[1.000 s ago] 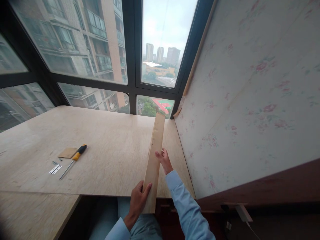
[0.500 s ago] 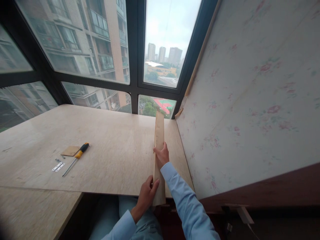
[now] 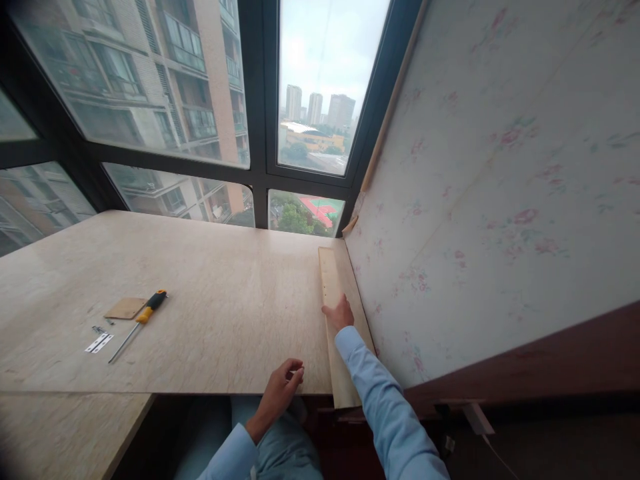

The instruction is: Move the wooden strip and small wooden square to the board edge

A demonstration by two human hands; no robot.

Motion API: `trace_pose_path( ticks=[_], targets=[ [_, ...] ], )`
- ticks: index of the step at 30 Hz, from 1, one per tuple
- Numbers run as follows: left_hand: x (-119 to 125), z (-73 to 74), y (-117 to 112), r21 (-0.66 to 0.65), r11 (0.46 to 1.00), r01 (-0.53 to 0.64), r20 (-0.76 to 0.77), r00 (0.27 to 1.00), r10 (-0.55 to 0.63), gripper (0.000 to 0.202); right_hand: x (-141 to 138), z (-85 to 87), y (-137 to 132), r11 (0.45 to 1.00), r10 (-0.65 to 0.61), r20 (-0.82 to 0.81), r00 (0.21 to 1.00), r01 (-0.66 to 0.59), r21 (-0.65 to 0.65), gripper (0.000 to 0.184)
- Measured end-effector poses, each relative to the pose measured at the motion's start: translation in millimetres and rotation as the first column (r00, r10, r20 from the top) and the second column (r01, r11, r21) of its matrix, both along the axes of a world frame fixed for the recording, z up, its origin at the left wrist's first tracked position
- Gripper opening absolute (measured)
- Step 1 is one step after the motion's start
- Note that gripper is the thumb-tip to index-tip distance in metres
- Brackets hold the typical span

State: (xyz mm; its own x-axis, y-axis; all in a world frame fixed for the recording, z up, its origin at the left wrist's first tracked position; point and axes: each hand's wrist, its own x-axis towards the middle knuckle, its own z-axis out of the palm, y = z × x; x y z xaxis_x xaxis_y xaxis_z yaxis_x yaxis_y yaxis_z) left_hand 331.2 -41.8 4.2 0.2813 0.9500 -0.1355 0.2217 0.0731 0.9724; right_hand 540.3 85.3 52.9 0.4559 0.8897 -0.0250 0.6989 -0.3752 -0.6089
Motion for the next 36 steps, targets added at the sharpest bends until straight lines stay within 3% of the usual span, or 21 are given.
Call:
trace_pose_path(
  ticks=[9, 22, 30, 36],
  targets=[
    [-21, -3.2, 22, -0.024, 0.990, -0.137, 0.038, 0.990, 0.138, 0.038, 6, -14.1, -6, 0.989, -0.030, 0.156, 0.987, 0.052, -0.141, 0.079],
    [-42, -17.7, 38, -0.159, 0.937, -0.312, 0.154, 0.929, 0.336, 0.041, -8, -31.7, -13, 0.980, -0.020, 0.190, 0.982, 0.057, -0.190, 0.087],
    [-45, -17.3, 35, -0.144, 0.950, -0.278, 0.150, 0.942, 0.299, 0.043, -11, -45.7, -19, 0.987, -0.003, 0.212, 0.977, 0.038, -0.157, 0.083],
    [-51, -15.7, 30, -0.146, 0.965, -0.216, 0.155, 0.959, 0.238, 0.039, -14, -46.3, -24, 0.991, 0.012, 0.224, 0.974, 0.019, -0.135, 0.080]
  ],
)
